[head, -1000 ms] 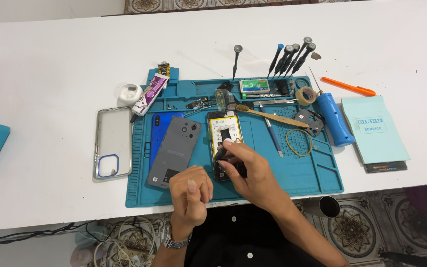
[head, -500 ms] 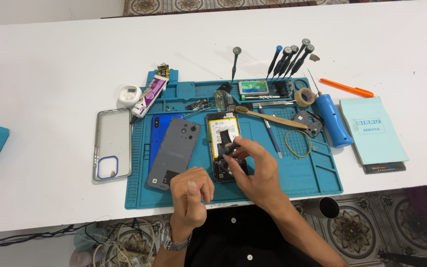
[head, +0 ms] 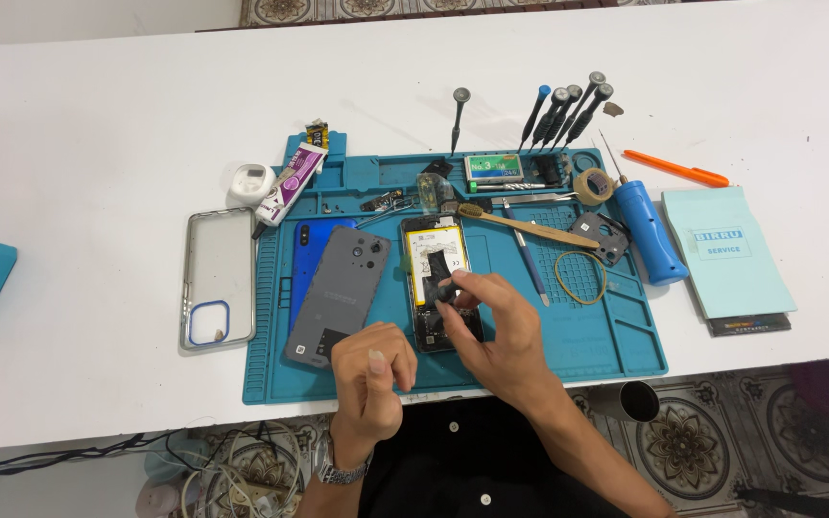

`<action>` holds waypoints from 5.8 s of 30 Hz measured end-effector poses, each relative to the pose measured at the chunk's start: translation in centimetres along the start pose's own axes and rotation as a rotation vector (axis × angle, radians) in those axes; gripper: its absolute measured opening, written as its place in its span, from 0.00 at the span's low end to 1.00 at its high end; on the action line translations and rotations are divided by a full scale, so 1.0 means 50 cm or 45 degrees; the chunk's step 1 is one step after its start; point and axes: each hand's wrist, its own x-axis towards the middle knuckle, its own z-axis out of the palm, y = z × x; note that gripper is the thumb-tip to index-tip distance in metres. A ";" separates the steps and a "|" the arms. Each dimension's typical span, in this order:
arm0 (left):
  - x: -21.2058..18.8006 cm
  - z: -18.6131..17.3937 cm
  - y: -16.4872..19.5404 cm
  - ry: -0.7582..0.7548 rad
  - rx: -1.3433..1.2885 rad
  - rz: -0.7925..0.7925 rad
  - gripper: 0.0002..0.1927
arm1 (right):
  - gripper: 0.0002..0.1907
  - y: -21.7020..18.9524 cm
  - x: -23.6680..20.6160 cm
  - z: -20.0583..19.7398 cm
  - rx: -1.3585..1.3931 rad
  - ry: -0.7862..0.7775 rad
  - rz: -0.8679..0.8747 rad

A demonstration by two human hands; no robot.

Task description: The person repairs a disassembled smartphone on a repair mat, using a screwdriver to work on the phone's internal components and pressing and adjusting parts inside the phone body with their fingers. Other phones, a phone case, and assorted repair tools remain on the mat around the work area.

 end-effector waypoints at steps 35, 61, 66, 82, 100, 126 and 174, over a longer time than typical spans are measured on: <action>0.024 0.059 0.039 0.159 0.031 -0.313 0.26 | 0.30 -0.038 0.045 -0.083 -0.043 -0.191 0.000; 0.032 0.113 0.151 0.101 0.348 -0.152 0.13 | 0.33 -0.079 0.014 -0.150 0.035 -0.152 0.051; 0.027 0.103 0.140 0.104 1.015 0.139 0.13 | 0.36 -0.076 0.014 -0.105 0.013 -0.140 -0.055; 0.010 0.044 0.113 0.161 1.040 0.286 0.15 | 0.36 -0.075 0.007 -0.042 0.086 -0.199 -0.065; -0.015 0.068 -0.058 0.069 0.803 0.109 0.40 | 0.37 0.096 -0.058 0.002 0.026 -0.169 -0.129; 0.050 0.101 0.025 -0.097 0.668 0.021 0.47 | 0.28 0.015 0.003 -0.105 0.106 -0.146 0.024; -0.013 0.055 -0.099 -0.105 0.184 -0.080 0.24 | 0.32 0.026 0.009 -0.121 0.007 -0.187 -0.041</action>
